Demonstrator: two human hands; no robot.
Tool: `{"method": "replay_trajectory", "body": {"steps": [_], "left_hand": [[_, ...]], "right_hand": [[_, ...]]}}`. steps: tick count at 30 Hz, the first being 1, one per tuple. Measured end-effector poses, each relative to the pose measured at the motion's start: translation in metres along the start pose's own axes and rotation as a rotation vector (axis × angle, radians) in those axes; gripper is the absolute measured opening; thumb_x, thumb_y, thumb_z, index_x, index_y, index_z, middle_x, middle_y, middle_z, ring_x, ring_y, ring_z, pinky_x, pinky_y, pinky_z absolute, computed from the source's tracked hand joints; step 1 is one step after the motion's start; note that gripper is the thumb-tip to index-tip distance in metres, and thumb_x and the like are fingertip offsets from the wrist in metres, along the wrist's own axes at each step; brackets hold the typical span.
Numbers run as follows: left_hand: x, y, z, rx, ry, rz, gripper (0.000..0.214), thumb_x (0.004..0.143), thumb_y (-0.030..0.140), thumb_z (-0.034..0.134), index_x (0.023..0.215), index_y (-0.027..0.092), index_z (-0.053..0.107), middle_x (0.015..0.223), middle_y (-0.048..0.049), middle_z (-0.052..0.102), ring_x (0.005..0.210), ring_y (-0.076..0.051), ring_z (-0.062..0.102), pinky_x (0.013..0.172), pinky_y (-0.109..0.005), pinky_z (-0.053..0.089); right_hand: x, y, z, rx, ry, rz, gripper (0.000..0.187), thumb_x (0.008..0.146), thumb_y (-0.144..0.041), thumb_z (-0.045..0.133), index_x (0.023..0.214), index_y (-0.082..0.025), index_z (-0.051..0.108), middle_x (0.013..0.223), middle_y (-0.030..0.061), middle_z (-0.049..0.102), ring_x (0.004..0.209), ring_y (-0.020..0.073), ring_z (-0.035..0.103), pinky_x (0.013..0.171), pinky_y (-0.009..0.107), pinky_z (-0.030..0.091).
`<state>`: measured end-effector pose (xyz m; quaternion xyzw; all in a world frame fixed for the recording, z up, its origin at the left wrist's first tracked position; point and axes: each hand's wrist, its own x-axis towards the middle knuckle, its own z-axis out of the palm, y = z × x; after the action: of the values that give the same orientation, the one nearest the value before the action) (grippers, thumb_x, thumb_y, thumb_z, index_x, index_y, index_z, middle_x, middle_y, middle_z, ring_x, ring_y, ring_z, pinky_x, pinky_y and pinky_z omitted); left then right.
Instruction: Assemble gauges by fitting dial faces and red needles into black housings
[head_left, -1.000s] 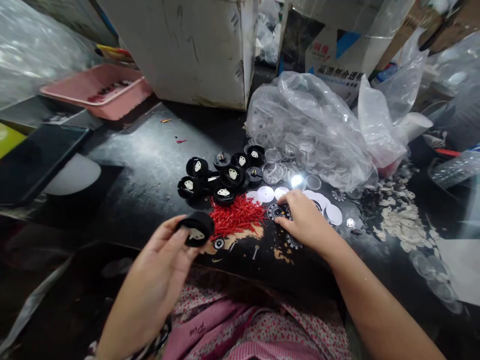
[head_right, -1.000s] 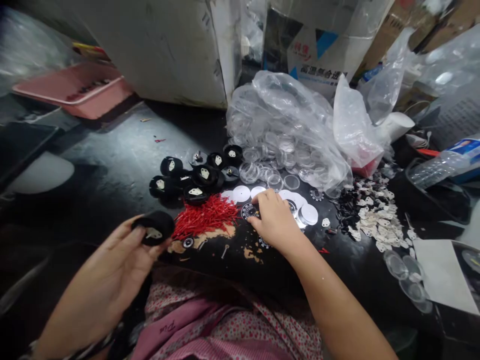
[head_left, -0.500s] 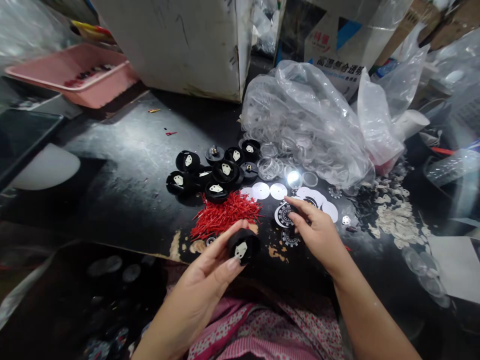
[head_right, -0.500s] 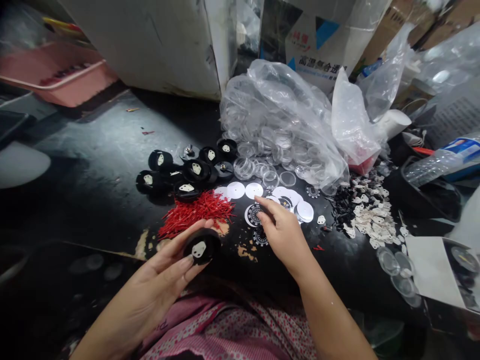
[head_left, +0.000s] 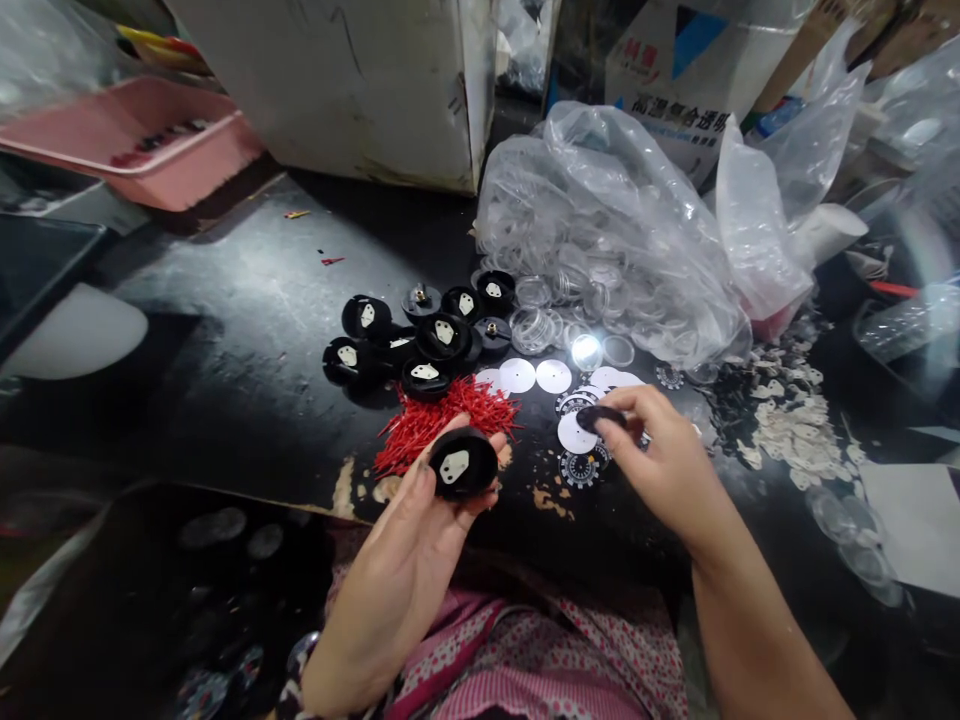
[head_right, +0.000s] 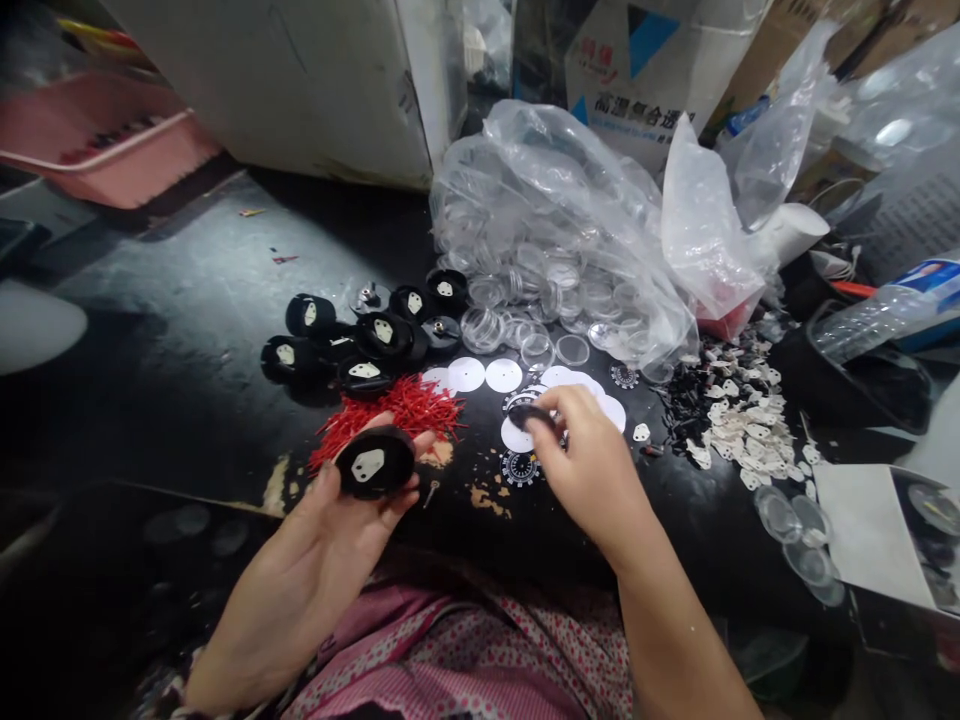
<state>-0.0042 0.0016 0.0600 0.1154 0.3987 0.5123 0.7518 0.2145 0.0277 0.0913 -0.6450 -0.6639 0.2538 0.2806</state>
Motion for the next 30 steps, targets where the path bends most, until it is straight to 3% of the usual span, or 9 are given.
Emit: {"method": "replay_trajectory", "body": {"steps": [2,4,9,12,17,20,24,30], "left_hand": [[0.0,-0.004,0.001,0.006,-0.056,0.047,0.04,0.091,0.044,0.057,0.126,0.024,0.064,0.123,-0.0084,0.07,0.122,-0.022,0.061,0.098,-0.029,0.052],[-0.001,-0.009,0.002,0.013,-0.111,0.061,0.039,0.091,0.044,0.057,0.123,0.023,0.066,0.121,-0.008,0.072,0.121,-0.022,0.061,0.103,-0.029,0.048],[-0.002,-0.015,0.003,-0.016,-0.077,0.03,0.034,0.093,0.042,0.056,0.118,0.023,0.069,0.118,-0.0076,0.073,0.117,-0.021,0.064,0.101,-0.031,0.05],[-0.001,-0.015,0.007,0.012,0.007,0.044,0.035,0.093,0.043,0.056,0.119,0.024,0.068,0.123,-0.0078,0.07,0.119,-0.024,0.062,0.099,-0.033,0.053],[-0.003,-0.022,0.011,0.131,-0.015,-0.022,0.032,0.087,0.039,0.066,0.118,0.033,0.07,0.136,-0.0003,0.063,0.13,-0.023,0.053,0.1,-0.031,0.052],[-0.002,-0.027,0.004,0.257,-0.048,-0.035,0.033,0.087,0.042,0.066,0.12,0.038,0.068,0.136,0.0035,0.062,0.132,-0.022,0.051,0.107,-0.031,0.046],[0.002,-0.025,-0.006,0.422,-0.129,-0.026,0.035,0.088,0.042,0.064,0.123,0.039,0.066,0.136,0.0041,0.062,0.131,-0.023,0.052,0.109,-0.032,0.044],[0.004,-0.02,-0.005,0.324,-0.167,-0.088,0.032,0.089,0.04,0.063,0.12,0.036,0.068,0.133,0.0024,0.064,0.126,-0.023,0.056,0.101,-0.032,0.051]], "right_hand": [[-0.003,-0.012,0.007,0.048,-0.194,0.017,0.002,0.089,-0.023,0.055,0.09,-0.022,0.057,0.08,-0.0006,0.063,0.071,0.0144,0.058,0.065,0.028,0.042],[-0.005,-0.019,0.017,0.144,-0.292,0.04,0.002,0.089,-0.021,0.056,0.089,-0.023,0.055,0.076,-0.0029,0.062,0.069,0.0133,0.058,0.063,0.026,0.042],[-0.011,-0.015,0.03,0.444,-0.079,0.118,0.007,0.087,-0.025,0.063,0.091,-0.023,0.058,0.081,-0.0028,0.063,0.072,0.0124,0.059,0.067,0.026,0.046],[-0.016,-0.017,0.028,0.456,-0.007,0.073,0.006,0.089,-0.024,0.062,0.094,-0.024,0.065,0.085,-0.0023,0.065,0.075,0.0119,0.059,0.07,0.026,0.046],[-0.016,-0.033,0.029,0.325,-0.086,-0.116,0.025,0.093,-0.014,0.053,0.108,-0.026,0.068,0.092,-0.0005,0.063,0.086,0.0119,0.059,0.077,0.025,0.046],[-0.015,-0.039,0.03,0.234,-0.074,-0.074,0.014,0.09,-0.013,0.058,0.1,-0.022,0.063,0.086,-0.0013,0.061,0.08,0.0118,0.057,0.072,0.025,0.045],[-0.014,-0.04,0.026,0.179,-0.149,-0.049,0.008,0.089,-0.014,0.058,0.088,-0.021,0.06,0.085,-0.0018,0.06,0.078,0.0117,0.057,0.071,0.025,0.044],[-0.01,-0.035,0.026,0.273,-0.179,0.058,0.005,0.088,-0.017,0.058,0.088,-0.022,0.058,0.081,-0.0025,0.061,0.074,0.0118,0.057,0.067,0.025,0.045]]}}
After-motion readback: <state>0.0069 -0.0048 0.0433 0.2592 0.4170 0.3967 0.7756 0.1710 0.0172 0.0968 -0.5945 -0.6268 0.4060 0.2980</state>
